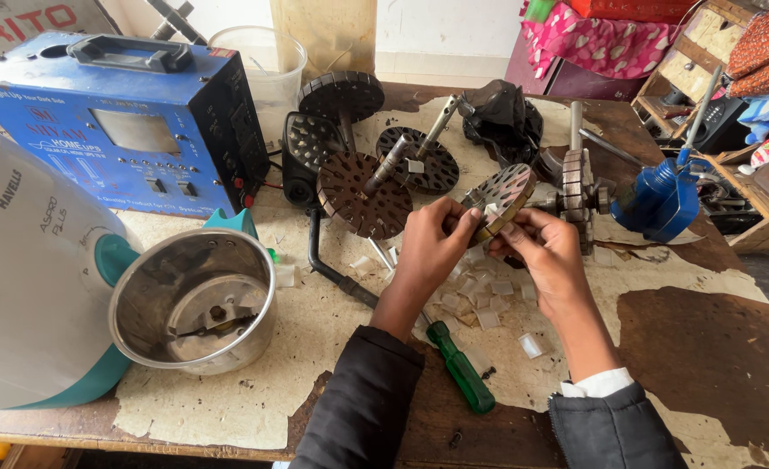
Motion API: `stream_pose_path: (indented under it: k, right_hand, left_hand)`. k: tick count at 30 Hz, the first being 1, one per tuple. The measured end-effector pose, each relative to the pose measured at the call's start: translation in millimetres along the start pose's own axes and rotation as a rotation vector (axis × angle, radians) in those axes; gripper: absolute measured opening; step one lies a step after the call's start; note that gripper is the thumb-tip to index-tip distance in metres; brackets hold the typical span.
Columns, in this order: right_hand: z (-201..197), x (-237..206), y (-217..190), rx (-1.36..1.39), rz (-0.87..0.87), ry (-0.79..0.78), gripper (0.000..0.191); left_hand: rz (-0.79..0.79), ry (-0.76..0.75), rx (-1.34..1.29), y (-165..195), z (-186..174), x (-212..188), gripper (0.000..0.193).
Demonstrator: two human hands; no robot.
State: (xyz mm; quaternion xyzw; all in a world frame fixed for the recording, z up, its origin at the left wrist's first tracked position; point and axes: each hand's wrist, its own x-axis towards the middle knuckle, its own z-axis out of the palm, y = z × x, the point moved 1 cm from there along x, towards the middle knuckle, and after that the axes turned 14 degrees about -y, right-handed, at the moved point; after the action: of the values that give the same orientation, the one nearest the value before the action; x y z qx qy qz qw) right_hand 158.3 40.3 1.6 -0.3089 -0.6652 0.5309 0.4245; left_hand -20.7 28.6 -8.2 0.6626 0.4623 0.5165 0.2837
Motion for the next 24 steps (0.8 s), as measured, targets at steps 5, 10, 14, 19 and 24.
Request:
stream_pose_path:
  k: [5,10,14,19,24]
  right_hand:
    - [4.8,-0.7,-7.2,-0.062,-0.066,-0.031,0.022]
    - [15.8,-5.2,-17.3,-0.452,-0.186,-0.010,0.018]
    - [20.7,-12.0,-27.4,-0.717,-0.318,0.067,0.018]
    - [21.4,-12.8,-27.3,-0.908,-0.373,0.086,0.011]
    - [20.0,-8.9,-24.1,-1.019,-0.362,0.110,0.006]
  left_hand:
    - [0.059,0.012,0.074,8.2,-2.1,-2.2,0.028]
    - [0.288,0.047,0.076,18.2,-4.2,-6.9,0.015]
    - [0.229,-0.074,-0.104,21.7,-4.9,-6.8,0.017]
    - [0.191,-0.061,-0.069,20.2,-3.4,-6.4,0.013]
    - [0.172,-0.055,-0.065,14.9,-1.1,-0.6,0.011]
